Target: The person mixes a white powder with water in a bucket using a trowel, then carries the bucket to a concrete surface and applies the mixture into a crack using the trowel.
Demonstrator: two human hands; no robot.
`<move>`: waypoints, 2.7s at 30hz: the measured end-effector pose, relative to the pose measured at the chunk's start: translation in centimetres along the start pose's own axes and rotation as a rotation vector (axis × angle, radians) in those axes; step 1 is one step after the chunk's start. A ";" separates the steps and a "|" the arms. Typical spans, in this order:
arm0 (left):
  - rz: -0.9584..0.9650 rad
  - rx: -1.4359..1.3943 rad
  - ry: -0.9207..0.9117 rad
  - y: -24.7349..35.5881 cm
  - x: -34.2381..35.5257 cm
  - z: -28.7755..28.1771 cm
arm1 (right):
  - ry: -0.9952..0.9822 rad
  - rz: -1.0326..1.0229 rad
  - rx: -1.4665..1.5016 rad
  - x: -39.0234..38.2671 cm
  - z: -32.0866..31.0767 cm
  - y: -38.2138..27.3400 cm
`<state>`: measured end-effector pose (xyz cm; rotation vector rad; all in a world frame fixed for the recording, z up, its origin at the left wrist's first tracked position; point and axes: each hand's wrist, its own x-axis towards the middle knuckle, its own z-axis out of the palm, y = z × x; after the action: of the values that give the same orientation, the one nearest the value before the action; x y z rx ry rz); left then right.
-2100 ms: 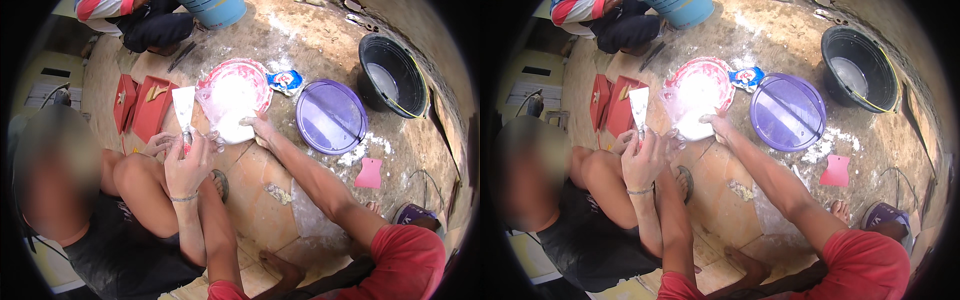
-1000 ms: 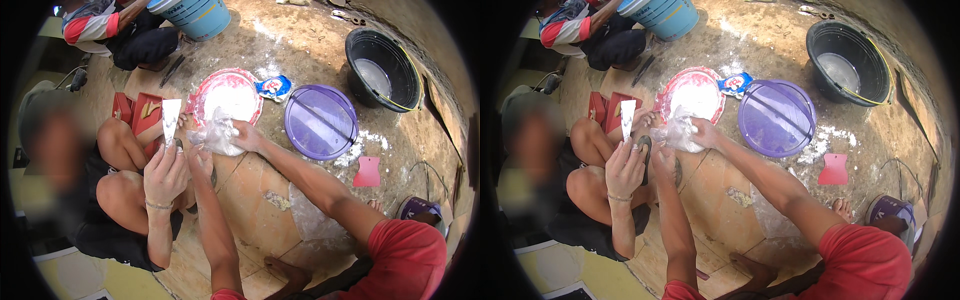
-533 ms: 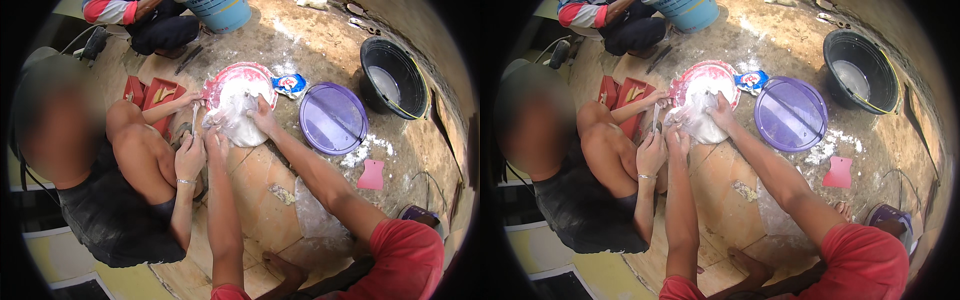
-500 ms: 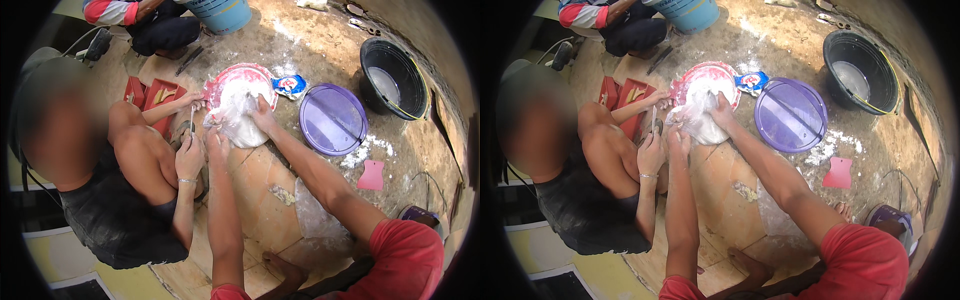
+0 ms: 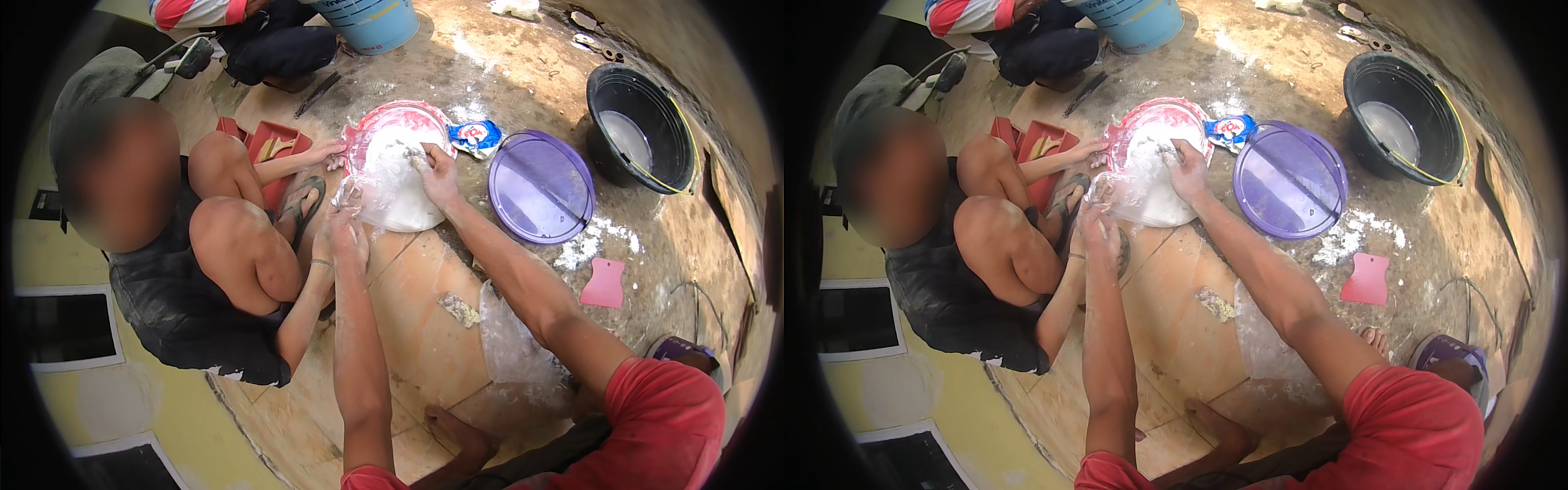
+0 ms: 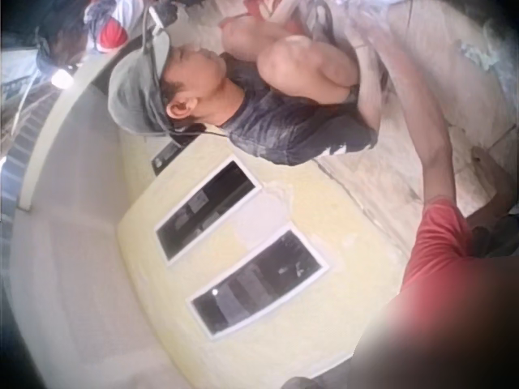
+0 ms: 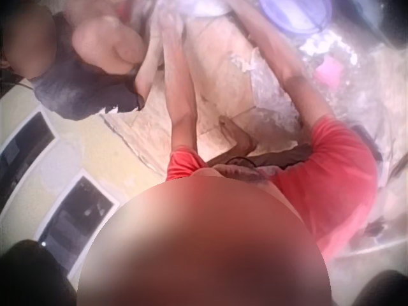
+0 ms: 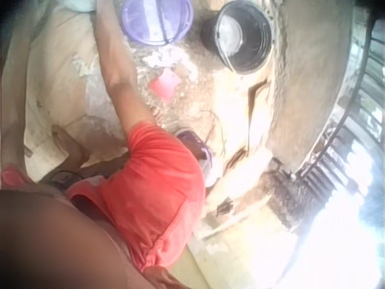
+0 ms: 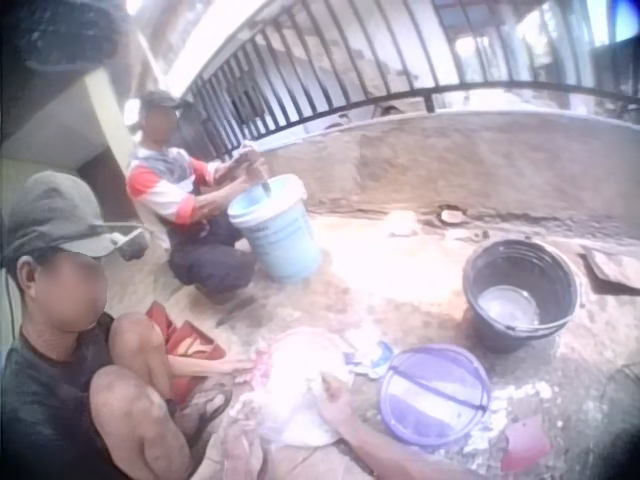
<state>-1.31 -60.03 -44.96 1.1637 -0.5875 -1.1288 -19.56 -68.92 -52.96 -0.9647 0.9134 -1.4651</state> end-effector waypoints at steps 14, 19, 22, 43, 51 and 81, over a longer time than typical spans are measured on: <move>0.073 0.076 -0.015 1.1 -9.3 -2.0 | -0.290 -0.365 -0.731 -6.0 -3.1 -11.1; -0.038 0.429 0.095 3.0 -13.0 -5.3 | -0.022 -0.629 -1.259 -6.5 -6.0 -25.7; -0.085 0.473 0.099 3.1 -13.2 -5.3 | -0.113 -0.196 -1.521 -2.5 -10.9 -28.5; -0.055 0.763 0.233 -7.9 -16.5 -10.4 | -0.308 0.541 -1.168 -8.7 -26.0 -38.6; 0.177 1.350 0.791 -17.9 -21.1 -7.1 | -0.458 -0.326 -1.738 -3.2 -14.0 -35.9; -0.070 1.655 0.703 -18.0 -20.5 -4.8 | -0.504 0.811 0.026 9.4 -8.0 -9.0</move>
<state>-11.75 -38.99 -59.71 2.8013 -0.8994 0.0424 -30.89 -77.11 -46.84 -0.7526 0.7658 -0.5118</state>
